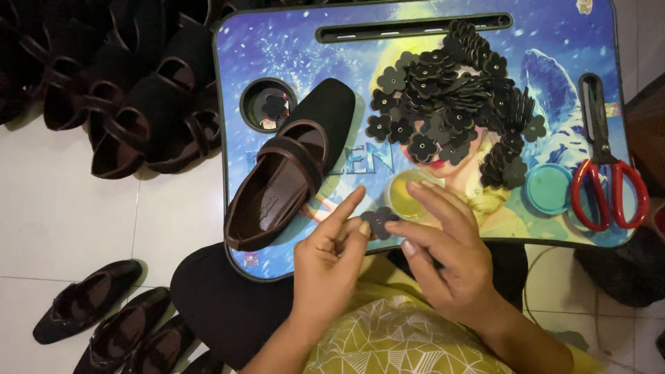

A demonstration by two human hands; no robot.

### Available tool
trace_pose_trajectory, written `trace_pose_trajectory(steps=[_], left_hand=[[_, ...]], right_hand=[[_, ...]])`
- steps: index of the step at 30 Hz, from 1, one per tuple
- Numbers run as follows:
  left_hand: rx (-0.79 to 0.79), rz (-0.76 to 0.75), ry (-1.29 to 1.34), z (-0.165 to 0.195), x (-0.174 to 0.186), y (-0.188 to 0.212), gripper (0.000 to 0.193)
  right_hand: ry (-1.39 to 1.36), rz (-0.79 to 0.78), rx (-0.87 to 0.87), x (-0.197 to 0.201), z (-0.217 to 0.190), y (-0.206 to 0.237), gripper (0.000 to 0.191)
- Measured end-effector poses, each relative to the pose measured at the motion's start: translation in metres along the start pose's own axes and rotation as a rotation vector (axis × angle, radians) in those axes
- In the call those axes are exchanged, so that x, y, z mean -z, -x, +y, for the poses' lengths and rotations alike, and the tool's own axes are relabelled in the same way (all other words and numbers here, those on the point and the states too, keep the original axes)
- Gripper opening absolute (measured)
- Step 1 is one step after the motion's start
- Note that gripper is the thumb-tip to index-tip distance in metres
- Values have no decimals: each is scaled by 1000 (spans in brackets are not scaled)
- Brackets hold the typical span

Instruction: The person sits on the floor and glues black fabric flower decorations onto the straps of black Mary Jane shoes, pressing each flower in place. They work through shoes one at a time, taking flowers from a pile on a lap desk and setting finished shoes aside on the floor.

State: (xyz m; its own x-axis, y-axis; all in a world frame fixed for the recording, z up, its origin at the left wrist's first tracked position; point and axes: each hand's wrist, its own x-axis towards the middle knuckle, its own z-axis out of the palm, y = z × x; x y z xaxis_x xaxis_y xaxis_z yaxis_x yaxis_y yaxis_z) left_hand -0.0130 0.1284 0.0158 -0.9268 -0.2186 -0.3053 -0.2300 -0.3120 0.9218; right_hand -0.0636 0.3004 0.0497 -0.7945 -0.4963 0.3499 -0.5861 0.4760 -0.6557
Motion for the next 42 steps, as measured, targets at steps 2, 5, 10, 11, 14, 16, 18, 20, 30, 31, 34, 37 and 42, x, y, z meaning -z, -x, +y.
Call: trace_pose_trajectory(steps=[2,5,10,11,14,16,18,20,30,31,34,37,42], left_hand=[[38,-13,-19,6,-1,5,50],[25,-27,64,12,-3,8,55],[-3,-26,33,14,0,7,61],[-17,-32,43,14,1,6,62],[-28,-26,-80,12,2,5,61],[23,-19,-50,11,1,4,61],[27,17,-48,9,2,3,59],[-12,65,-72,7,4,1,55],[31,60,43,-12,18,-4,29],[37,66,52,-14,19,-4,28],[12,69,50,-16,20,-4,28],[26,68,46,-16,21,-4,28],[39,59,95,-11,21,-5,33]], right_hand=[[58,25,23,-7,-2,-2,29],[110,13,69,-9,-4,-2,34],[175,7,153,-3,0,0,38],[185,23,154,-3,2,0,37],[186,48,134,-7,6,1,37],[181,35,144,-7,8,3,37],[165,-11,186,-4,12,4,35],[214,45,78,5,20,2,30],[277,-44,68,0,41,-3,44],[298,-47,67,-1,40,-4,46],[335,-54,80,-4,41,-7,49],[335,-45,91,-4,42,-7,48],[379,41,90,5,37,9,44]])
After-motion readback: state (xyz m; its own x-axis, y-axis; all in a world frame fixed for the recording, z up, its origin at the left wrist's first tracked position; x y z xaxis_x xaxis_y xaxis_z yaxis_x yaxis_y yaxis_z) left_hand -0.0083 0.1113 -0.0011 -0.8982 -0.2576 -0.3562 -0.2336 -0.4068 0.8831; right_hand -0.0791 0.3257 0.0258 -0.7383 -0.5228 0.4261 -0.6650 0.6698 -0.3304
